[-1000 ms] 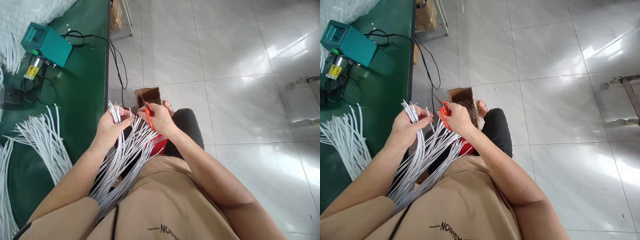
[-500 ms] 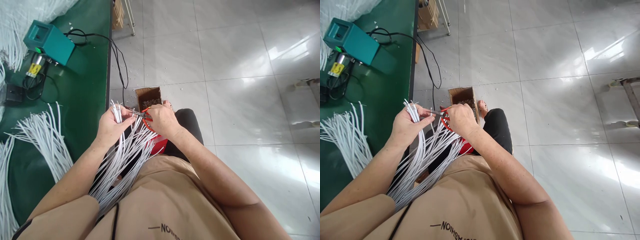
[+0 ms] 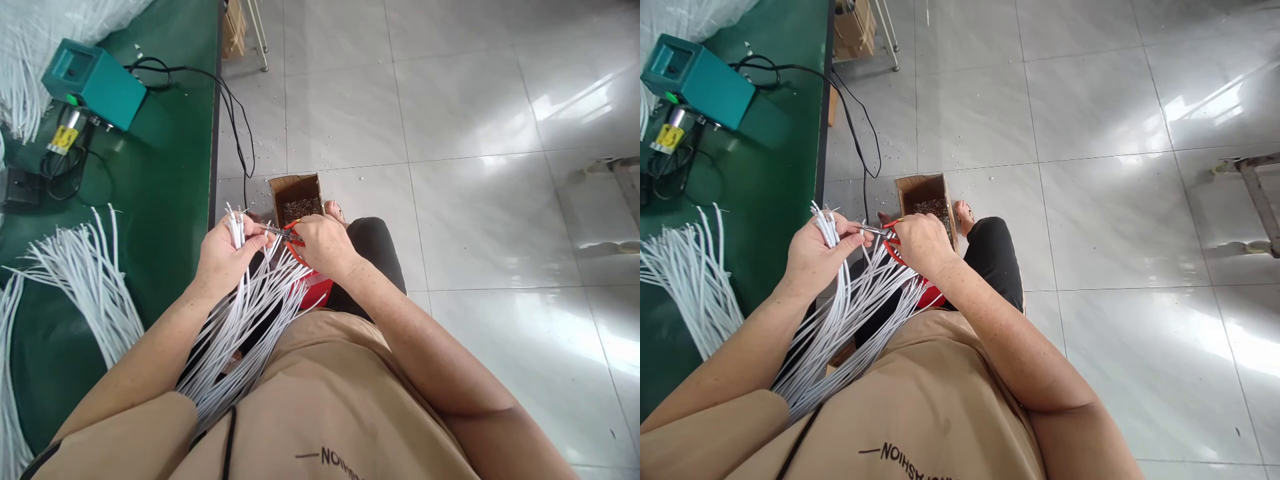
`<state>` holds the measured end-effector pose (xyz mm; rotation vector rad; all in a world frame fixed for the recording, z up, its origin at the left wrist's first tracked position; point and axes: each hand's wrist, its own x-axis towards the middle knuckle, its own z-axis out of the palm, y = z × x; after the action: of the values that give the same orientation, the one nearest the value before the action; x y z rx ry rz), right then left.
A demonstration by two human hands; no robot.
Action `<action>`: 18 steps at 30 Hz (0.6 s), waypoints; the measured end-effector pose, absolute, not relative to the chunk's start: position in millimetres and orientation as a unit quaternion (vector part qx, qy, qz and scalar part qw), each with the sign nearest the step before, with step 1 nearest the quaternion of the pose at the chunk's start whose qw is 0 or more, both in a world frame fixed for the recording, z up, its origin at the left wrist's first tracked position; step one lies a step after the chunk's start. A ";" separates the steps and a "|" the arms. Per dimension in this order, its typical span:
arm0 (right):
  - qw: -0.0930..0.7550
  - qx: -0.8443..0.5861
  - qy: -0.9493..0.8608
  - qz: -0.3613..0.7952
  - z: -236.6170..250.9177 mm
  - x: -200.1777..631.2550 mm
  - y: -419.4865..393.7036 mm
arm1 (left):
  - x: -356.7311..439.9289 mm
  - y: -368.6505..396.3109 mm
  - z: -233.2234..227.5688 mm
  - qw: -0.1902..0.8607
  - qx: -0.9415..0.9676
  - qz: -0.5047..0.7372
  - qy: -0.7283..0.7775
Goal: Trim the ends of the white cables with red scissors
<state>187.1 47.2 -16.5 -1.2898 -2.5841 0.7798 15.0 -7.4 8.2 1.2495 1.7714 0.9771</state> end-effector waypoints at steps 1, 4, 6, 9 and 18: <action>0.098 -0.435 -0.848 0.287 -16.9 187.5 47.6 | 14.9 -7.5 8.7 0.367 0.493 0.377 0.693; 0.197 -0.466 -0.749 0.428 -13.9 186.3 49.4 | 13.4 -7.5 10.0 0.316 0.517 0.349 0.715; 0.257 -0.460 -0.654 0.543 -9.3 183.0 50.9 | 12.1 -7.4 10.6 0.275 0.534 0.321 0.732; 0.288 -0.418 -0.559 0.656 -3.1 175.7 53.1 | 11.2 -7.5 11.1 0.245 0.548 0.295 0.743; 0.306 -0.437 -0.393 0.749 -4.7 164.1 46.5 | 15.5 -9.2 12.2 0.214 0.562 0.291 0.744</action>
<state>164.1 46.5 -4.7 -1.1563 -1.0389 1.9829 15.5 -9.2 12.2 1.5601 2.0644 0.8076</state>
